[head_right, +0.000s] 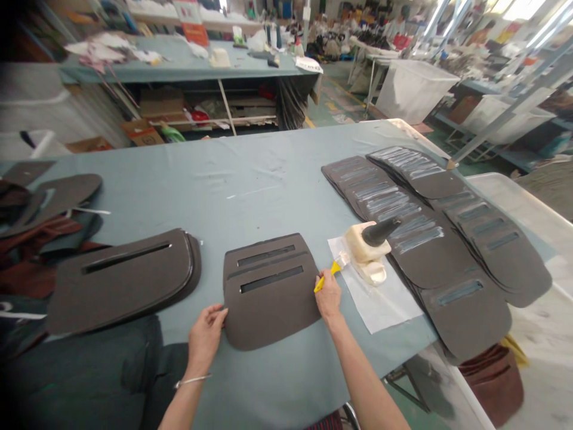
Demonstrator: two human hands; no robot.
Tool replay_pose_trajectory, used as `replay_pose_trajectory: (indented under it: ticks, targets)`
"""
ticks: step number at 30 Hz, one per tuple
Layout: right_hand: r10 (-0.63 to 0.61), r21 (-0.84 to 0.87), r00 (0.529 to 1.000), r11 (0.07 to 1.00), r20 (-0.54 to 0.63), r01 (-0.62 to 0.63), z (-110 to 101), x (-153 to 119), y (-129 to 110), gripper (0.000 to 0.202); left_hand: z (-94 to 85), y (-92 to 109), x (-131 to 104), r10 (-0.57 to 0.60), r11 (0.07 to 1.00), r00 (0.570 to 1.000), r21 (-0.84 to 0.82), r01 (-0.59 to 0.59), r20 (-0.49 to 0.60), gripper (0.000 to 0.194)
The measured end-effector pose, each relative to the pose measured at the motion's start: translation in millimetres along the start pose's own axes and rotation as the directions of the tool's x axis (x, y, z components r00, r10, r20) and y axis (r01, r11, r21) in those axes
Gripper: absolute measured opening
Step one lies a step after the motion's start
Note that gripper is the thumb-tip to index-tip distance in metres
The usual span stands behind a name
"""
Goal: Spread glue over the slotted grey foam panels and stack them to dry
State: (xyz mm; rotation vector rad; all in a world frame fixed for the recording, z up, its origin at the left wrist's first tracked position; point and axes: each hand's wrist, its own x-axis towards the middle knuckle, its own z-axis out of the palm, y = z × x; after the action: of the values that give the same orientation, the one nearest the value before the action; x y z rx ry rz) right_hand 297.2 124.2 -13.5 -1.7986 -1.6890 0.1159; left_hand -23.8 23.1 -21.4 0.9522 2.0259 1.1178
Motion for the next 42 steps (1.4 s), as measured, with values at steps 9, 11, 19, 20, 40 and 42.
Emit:
replay_pose_trajectory:
  ticks: [9,11,19,20,40,42]
  targets:
    - [0.03,-0.175,0.999,0.984,0.015,-0.027,7,1,1,0.015,2.6,16,-3,0.021,0.993,0.994,0.121,-0.008,-0.105,0.033]
    - [0.031,-0.198,0.999,0.98,0.013,-0.028,8,1,0,0.014,2.3,17,-1,0.007,0.991,0.992,0.132,0.01,-0.126,0.032]
    - [0.019,-0.236,1.0,0.972,0.017,-0.015,5,1,-4,0.011,-0.1,24,-3,-0.002,0.982,0.993,0.187,0.023,-0.116,0.031]
    - [0.019,-0.24,1.0,0.971,0.022,-0.013,5,2,-4,0.01,0.1,26,-4,0.008,0.978,0.994,0.21,0.015,-0.107,0.03]
    - [0.109,-0.293,0.985,0.954,0.134,-0.066,-4,2,-15,0.011,6.6,33,-11,0.206,0.853,0.977,0.497,-0.156,-0.047,0.019]
    - [0.072,-0.322,0.989,0.946,0.133,-0.026,-8,3,-19,0.012,9.4,34,-11,0.279,0.832,0.958,0.515,-0.204,-0.071,0.017]
